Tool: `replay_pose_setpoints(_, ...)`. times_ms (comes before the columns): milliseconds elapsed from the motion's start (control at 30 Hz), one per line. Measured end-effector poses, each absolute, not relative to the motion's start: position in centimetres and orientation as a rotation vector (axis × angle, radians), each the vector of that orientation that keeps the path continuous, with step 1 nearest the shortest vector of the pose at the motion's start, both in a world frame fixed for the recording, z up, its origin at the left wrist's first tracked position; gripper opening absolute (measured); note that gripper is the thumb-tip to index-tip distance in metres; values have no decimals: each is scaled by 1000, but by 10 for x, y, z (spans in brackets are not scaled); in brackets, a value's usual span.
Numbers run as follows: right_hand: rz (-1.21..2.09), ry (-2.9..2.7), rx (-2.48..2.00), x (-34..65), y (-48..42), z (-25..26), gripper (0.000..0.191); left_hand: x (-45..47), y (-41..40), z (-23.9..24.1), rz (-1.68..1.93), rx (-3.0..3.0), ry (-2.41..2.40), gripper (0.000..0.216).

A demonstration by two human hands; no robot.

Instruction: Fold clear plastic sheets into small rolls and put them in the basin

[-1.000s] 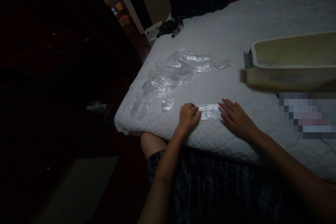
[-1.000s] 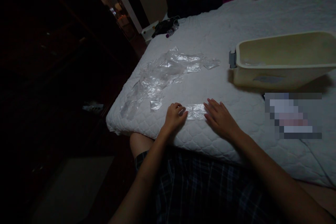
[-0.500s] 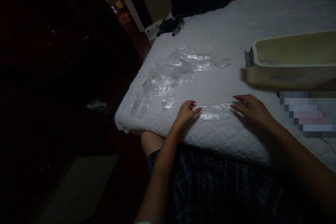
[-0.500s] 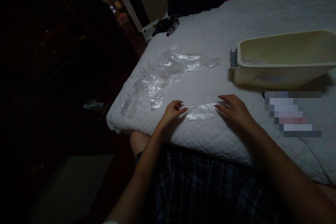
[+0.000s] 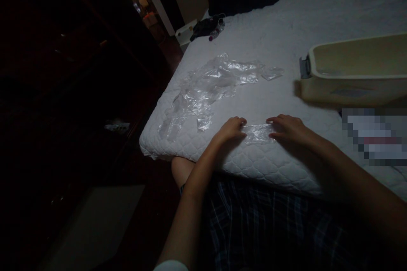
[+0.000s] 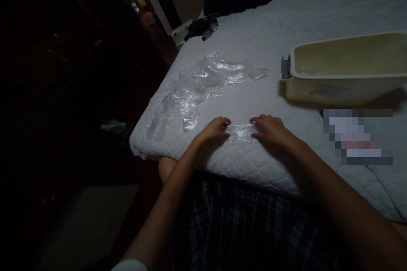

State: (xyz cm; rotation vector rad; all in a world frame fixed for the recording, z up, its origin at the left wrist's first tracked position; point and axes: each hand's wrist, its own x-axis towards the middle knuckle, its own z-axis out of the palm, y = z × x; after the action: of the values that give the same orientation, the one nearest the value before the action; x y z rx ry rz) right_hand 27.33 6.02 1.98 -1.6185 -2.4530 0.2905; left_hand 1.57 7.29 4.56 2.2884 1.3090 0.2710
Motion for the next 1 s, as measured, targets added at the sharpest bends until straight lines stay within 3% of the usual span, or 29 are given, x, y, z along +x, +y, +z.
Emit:
replay_pose_setpoints(333,223,-2396,-1555,280,54,7,44,8,58,38,479,2259,1307,18)
replay_pose_setpoints(533,164,-2348,-1461,270,41,24,40,5,48,37,547,2358,1215,36)
replay_pose_setpoints(733,-98,-2499,-1269,271,26,35,27,4,36,25,587,2601,1129,16)
replay_pose_setpoints(1000,-181,-2654,-1032,284,17,28,26,1,25,17,557,2787,763,22)
